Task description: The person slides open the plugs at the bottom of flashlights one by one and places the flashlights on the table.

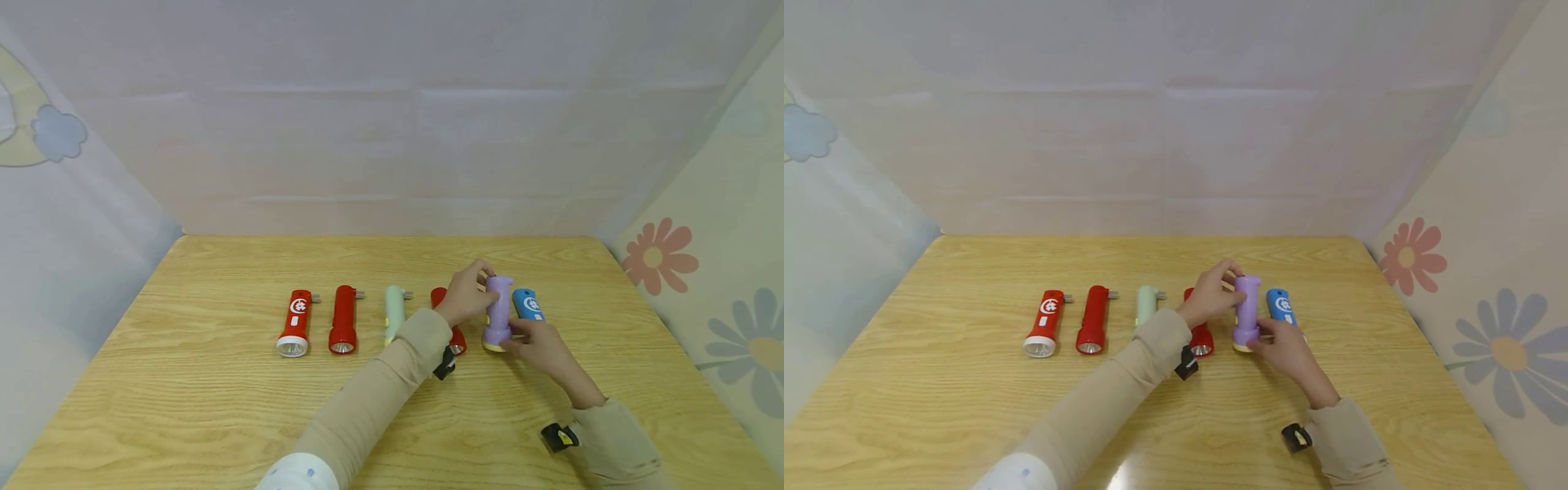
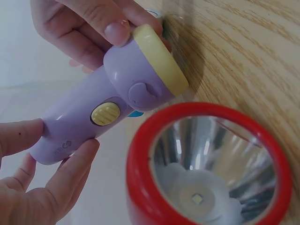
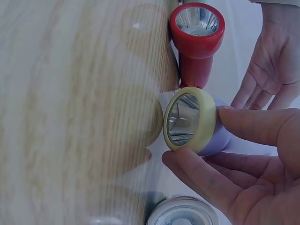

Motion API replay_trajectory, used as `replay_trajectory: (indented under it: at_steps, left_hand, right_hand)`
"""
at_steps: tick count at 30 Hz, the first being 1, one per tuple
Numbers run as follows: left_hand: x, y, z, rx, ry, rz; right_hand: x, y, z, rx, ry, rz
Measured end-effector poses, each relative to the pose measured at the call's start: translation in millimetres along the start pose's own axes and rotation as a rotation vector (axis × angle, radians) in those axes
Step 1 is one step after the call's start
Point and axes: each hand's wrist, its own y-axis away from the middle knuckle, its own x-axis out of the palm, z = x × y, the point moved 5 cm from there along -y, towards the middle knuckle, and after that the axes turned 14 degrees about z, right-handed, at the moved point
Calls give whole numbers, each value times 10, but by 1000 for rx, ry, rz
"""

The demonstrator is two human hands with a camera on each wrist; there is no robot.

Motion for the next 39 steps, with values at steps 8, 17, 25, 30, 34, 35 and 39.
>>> replay_trajectory:
  at_steps: [8, 17, 25, 30, 34, 35, 39]
  left_hand:
    - [-1, 25, 8, -2, 59, -8]
    - [-15, 25, 64, -2, 135, -31]
    - [-16, 18, 76, -9, 178, -63]
    - [-20, 36, 47, 7, 163, -61]
    - [-24, 52, 11, 26, 132, -49]
    - [-21, 53, 6, 30, 119, -49]
    - [-10, 64, -12, 34, 87, -62]
  right_hand:
    - [15, -6, -4, 6, 11, -1]
    - [19, -10, -12, 9, 12, 0]
    - [30, -25, -10, 5, 12, -2]
    - [44, -27, -22, 11, 3, -2]
    - [49, -30, -23, 4, -5, 0]
    - [49, -31, -22, 3, -9, 1]
    - [50, -29, -16, 11, -17, 14]
